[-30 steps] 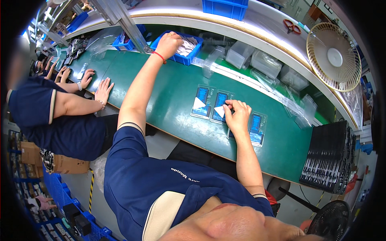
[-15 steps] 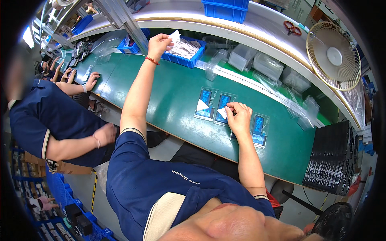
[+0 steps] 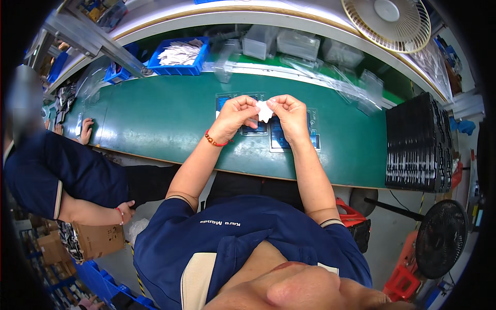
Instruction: The person is assembling electronic components, specifically placing small screens into plastic housings.
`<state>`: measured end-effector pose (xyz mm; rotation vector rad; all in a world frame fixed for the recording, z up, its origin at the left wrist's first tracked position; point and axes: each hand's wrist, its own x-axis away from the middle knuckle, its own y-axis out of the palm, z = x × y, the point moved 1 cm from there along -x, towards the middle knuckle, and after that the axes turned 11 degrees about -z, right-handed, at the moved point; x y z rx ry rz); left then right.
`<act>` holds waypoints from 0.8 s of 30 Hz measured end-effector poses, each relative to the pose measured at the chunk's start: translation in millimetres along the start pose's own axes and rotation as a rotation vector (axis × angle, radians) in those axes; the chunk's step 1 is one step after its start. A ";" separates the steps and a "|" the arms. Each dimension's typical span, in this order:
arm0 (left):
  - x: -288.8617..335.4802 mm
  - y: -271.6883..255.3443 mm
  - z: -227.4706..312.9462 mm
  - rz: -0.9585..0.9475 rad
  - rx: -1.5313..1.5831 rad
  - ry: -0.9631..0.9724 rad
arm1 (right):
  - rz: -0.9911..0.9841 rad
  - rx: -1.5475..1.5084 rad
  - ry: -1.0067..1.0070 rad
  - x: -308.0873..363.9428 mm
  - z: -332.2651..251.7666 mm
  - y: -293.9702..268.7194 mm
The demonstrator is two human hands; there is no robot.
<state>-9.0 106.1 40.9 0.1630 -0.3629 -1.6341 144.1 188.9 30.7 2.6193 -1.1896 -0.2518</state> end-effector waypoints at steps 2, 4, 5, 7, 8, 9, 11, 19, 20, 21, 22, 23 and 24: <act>-3.4 8.0 -11.4 0.056 0.121 -0.007 | 0.030 0.006 0.018 7.1 -2.4 -4.0; -4.5 7.0 -18.0 0.041 0.115 -0.014 | 0.073 -0.029 0.056 12.8 -1.0 -10.8; -4.3 6.6 -18.6 0.082 0.097 -0.013 | 0.077 -0.029 0.057 16.6 -1.4 -13.6; -2.0 5.6 -18.1 0.149 0.076 0.003 | 0.262 0.316 -0.119 27.4 -4.7 -20.0; -2.1 3.4 -18.7 0.150 0.076 0.002 | 0.261 0.316 -0.118 31.9 -5.3 -22.7; -2.9 0.1 -19.9 0.158 0.077 -0.007 | 0.214 0.794 -0.393 37.3 -9.4 -22.9; -3.1 -3.1 -21.4 0.167 0.078 -0.018 | 0.046 1.387 -0.645 49.0 -8.4 -16.0; -0.9 21.7 -20.6 0.040 -0.021 0.058 | 0.080 0.589 -0.167 44.4 -6.4 -8.9; -2.0 21.3 -20.1 0.035 -0.022 0.057 | 0.051 0.341 -0.058 43.0 -0.6 -10.6; -2.4 19.1 -18.1 0.108 -0.106 0.151 | 0.108 0.325 -0.087 44.0 4.2 -16.9; -0.6 14.9 -14.5 0.188 -0.192 0.247 | 0.157 0.306 -0.117 44.8 6.2 -23.8; 2.4 -2.3 -1.9 0.295 -0.449 0.346 | 0.251 0.437 -0.198 48.3 -5.1 -26.5; 2.8 -19.4 12.5 0.430 -0.486 0.477 | 0.342 0.794 -0.314 53.3 -10.5 -38.3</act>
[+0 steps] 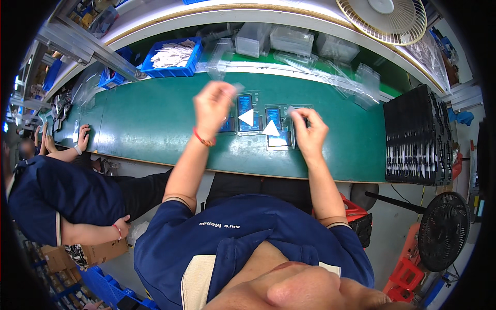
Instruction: The person is assembling electronic components, specifically placing small screens into plastic housings.
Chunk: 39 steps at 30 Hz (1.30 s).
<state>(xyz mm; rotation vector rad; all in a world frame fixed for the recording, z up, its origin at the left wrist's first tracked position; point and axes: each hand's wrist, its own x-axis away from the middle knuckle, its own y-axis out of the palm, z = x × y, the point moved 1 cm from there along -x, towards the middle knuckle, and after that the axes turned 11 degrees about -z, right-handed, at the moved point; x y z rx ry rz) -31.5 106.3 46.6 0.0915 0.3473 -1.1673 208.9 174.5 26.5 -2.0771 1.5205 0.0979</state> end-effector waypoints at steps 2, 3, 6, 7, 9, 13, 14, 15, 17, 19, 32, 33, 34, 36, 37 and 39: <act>-29.9 -45.2 18.8 0.318 -0.742 0.311 | 0.018 0.530 -0.401 0.4 3.6 -28.0; -45.8 -75.3 10.2 0.421 -0.902 0.411 | 0.016 0.527 -0.408 3.0 9.6 -38.6; -86.7 -146.5 -17.9 0.421 -1.235 0.285 | -0.244 0.732 -0.470 16.6 18.7 -50.8; -90.2 -151.7 -18.7 0.439 -1.301 0.349 | -0.279 0.683 -0.449 17.3 15.7 -54.2; -85.5 -154.3 -27.7 0.463 -1.369 0.411 | -0.380 0.633 -0.360 21.4 23.6 -57.8; -21.4 -39.1 -0.3 0.131 -1.171 0.388 | -0.620 0.508 -0.217 17.8 25.9 -61.2; 2.1 -3.6 6.1 0.040 -1.095 0.228 | -0.624 0.505 -0.219 16.3 23.9 -58.5; 23.5 23.6 8.9 -0.049 -1.116 0.116 | -0.678 0.593 -0.245 14.6 19.2 -55.9; 46.4 53.1 4.7 -0.174 -1.100 -0.071 | -0.769 0.686 -0.254 12.2 17.8 -51.5; 52.5 58.9 1.2 -0.219 -1.080 -0.191 | -0.779 0.701 -0.254 13.3 17.7 -43.5; 74.4 -185.5 -42.1 -0.173 -1.089 -0.319 | -0.809 0.508 -0.301 32.3 -72.1 191.1; 72.5 -214.9 -48.3 -0.172 -1.085 -0.302 | -0.826 0.457 -0.300 28.9 -79.9 216.9; 73.6 -245.2 -53.4 -0.165 -1.081 -0.290 | -0.847 0.404 -0.305 25.3 -89.5 239.6; 78.9 -301.1 -57.4 -0.121 -1.069 -0.301 | -0.880 0.172 -0.360 18.7 -110.3 268.1; 79.2 -325.8 -60.0 -0.118 -1.064 -0.316 | -0.862 0.066 -0.377 19.0 -111.0 283.7; 78.2 -364.9 -64.2 -0.102 -1.082 -0.366 | -0.894 0.008 -0.377 17.0 -115.0 285.6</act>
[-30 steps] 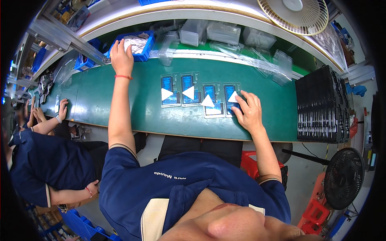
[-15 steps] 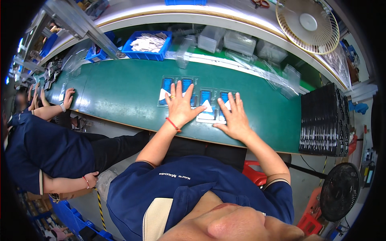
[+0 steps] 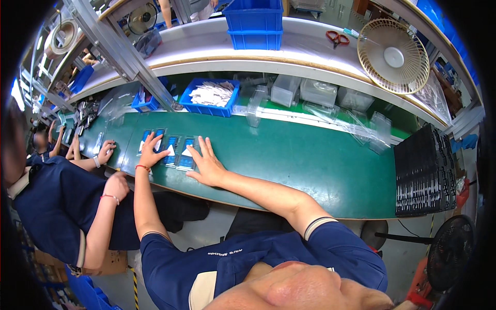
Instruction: The person is assembling electronic components, specifically placing small screens into plastic housings.
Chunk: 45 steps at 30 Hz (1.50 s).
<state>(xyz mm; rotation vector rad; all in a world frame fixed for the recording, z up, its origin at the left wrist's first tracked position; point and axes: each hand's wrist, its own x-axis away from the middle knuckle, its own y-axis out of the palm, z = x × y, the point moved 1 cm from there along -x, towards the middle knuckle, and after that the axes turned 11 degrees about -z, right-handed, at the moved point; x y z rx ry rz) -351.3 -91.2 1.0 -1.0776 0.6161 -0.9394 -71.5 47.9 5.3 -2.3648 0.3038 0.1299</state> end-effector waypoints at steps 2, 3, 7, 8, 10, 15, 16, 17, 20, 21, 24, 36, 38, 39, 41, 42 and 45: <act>-12.2 -12.0 -17.3 -0.017 -0.010 -0.023 | 0.022 0.003 -0.006 13.6 4.5 -23.5; -17.8 -15.4 -24.3 -0.016 -0.017 -0.019 | 0.016 0.028 -0.036 27.7 7.8 -42.1; -38.6 -19.9 19.6 0.248 0.013 0.099 | 0.195 0.269 0.003 125.1 31.6 -154.0; -35.3 -14.1 40.9 0.256 -0.003 0.136 | 0.236 0.348 0.071 155.1 36.9 -183.7; -18.2 4.3 97.6 0.236 -0.033 0.264 | 0.336 0.538 0.241 215.3 39.3 -242.8; -8.8 67.7 299.2 -0.062 -0.006 0.964 | 0.722 1.217 0.668 374.9 2.2 -373.9; -6.9 79.1 327.2 -0.118 0.030 1.084 | 0.760 1.290 0.824 405.4 -5.5 -390.7; -4.7 91.6 349.5 -0.168 0.067 1.192 | 0.775 1.330 1.035 428.4 -12.8 -401.9; 2.2 126.1 392.8 -0.290 0.162 1.271 | 0.614 0.948 1.431 464.5 -21.2 -430.7; 1.1 132.4 396.7 -0.292 0.167 1.283 | 0.598 0.899 1.381 471.6 -21.3 -434.0; -0.1 144.3 403.2 -0.291 0.180 1.265 | 0.662 0.864 1.360 473.9 -23.9 -434.5; -3.2 141.1 393.3 -0.311 0.073 1.157 | 1.171 1.068 1.189 519.9 -125.5 -355.6; -6.4 141.5 396.1 -0.340 0.041 1.151 | 1.278 1.088 1.312 549.5 -112.5 -289.9; -5.5 142.2 397.5 -0.348 0.037 1.147 | 1.331 1.061 1.428 566.6 -96.8 -254.7; -5.9 143.9 401.3 -0.358 0.041 1.156 | 1.366 1.026 1.717 604.0 -63.9 -187.2; -4.9 144.4 403.0 -0.365 0.037 1.162 | 1.354 0.923 1.900 622.5 -40.5 -160.8; -2.9 142.6 398.0 -0.372 0.045 1.149 | 1.224 0.681 2.224 666.8 27.9 -89.3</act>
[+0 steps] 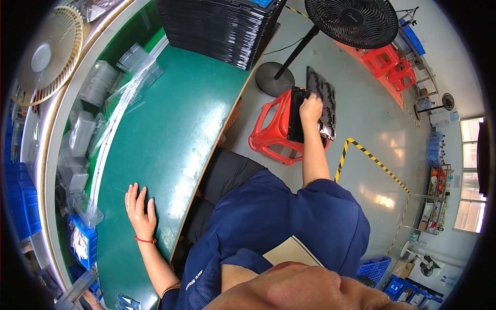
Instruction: The person is assembling electronic components, specifically placing small screens into plastic housings.
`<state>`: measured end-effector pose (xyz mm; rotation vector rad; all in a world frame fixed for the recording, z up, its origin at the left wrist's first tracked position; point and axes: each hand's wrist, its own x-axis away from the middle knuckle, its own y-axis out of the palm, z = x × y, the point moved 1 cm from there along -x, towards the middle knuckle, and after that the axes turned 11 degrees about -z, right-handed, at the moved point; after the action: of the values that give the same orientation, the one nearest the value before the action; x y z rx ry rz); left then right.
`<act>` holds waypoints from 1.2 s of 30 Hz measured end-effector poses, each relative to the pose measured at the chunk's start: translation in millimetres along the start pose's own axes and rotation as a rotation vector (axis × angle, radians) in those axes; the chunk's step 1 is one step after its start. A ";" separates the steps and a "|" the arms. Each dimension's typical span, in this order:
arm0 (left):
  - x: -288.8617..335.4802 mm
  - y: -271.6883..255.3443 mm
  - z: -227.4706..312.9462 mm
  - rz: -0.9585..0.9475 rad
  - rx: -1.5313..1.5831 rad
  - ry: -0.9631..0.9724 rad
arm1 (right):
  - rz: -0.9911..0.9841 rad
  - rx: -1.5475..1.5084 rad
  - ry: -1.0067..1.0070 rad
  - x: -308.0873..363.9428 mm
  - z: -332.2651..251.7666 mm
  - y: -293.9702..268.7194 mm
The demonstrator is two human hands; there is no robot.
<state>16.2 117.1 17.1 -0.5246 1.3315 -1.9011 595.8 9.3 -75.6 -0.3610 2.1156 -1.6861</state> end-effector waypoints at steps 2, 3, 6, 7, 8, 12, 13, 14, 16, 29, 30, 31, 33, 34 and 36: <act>1.7 2.5 -0.3 0.006 -0.021 0.002 | -0.093 0.057 0.060 2.2 25.0 59.4; 1.6 2.6 0.8 0.003 -0.028 0.003 | -0.134 0.070 0.065 8.6 28.9 75.6; 2.4 2.7 3.7 0.005 -0.038 -0.015 | -0.212 0.054 0.068 26.5 31.3 111.7; 1.9 2.6 3.6 0.000 -0.041 -0.016 | -0.241 0.059 0.081 29.0 32.4 121.0; 1.8 2.9 3.3 0.005 -0.039 -0.013 | -0.246 0.059 0.084 29.4 36.5 127.4; -0.1 3.6 4.7 0.010 -0.040 -0.028 | -0.267 0.039 0.104 29.3 35.9 127.1; -1.5 3.4 5.0 0.011 -0.040 -0.028 | -0.318 0.035 0.149 26.5 35.3 124.0; -3.3 3.1 5.0 0.010 -0.041 -0.024 | -0.369 0.032 0.194 23.9 35.4 122.6; -4.2 2.5 4.8 0.013 -0.041 -0.025 | -0.425 0.022 0.239 23.3 37.6 126.1; -11.9 5.9 13.7 0.188 0.189 -0.243 | -1.477 -0.790 -0.999 42.3 -158.5 -97.0; -17.7 9.2 14.5 0.201 0.214 -0.298 | -1.462 -0.815 -1.142 51.6 -192.8 -114.9; -26.2 9.4 16.8 0.203 0.223 -0.314 | -1.323 -0.784 -1.266 56.9 -226.8 -127.8; -49.7 10.7 20.8 0.185 0.365 -0.294 | -0.956 -0.882 -1.269 54.8 -296.1 -110.4; -60.6 17.3 21.1 0.192 0.558 -0.275 | -0.624 -0.909 -1.275 49.9 -330.9 -98.6; -71.1 29.8 18.8 0.217 0.484 -0.200 | -0.039 -0.703 -1.166 49.0 -387.6 -71.2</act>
<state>84.8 154.3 2.6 -0.2984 0.7298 -1.8475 367.9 305.8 57.6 -1.2172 1.6177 -0.3770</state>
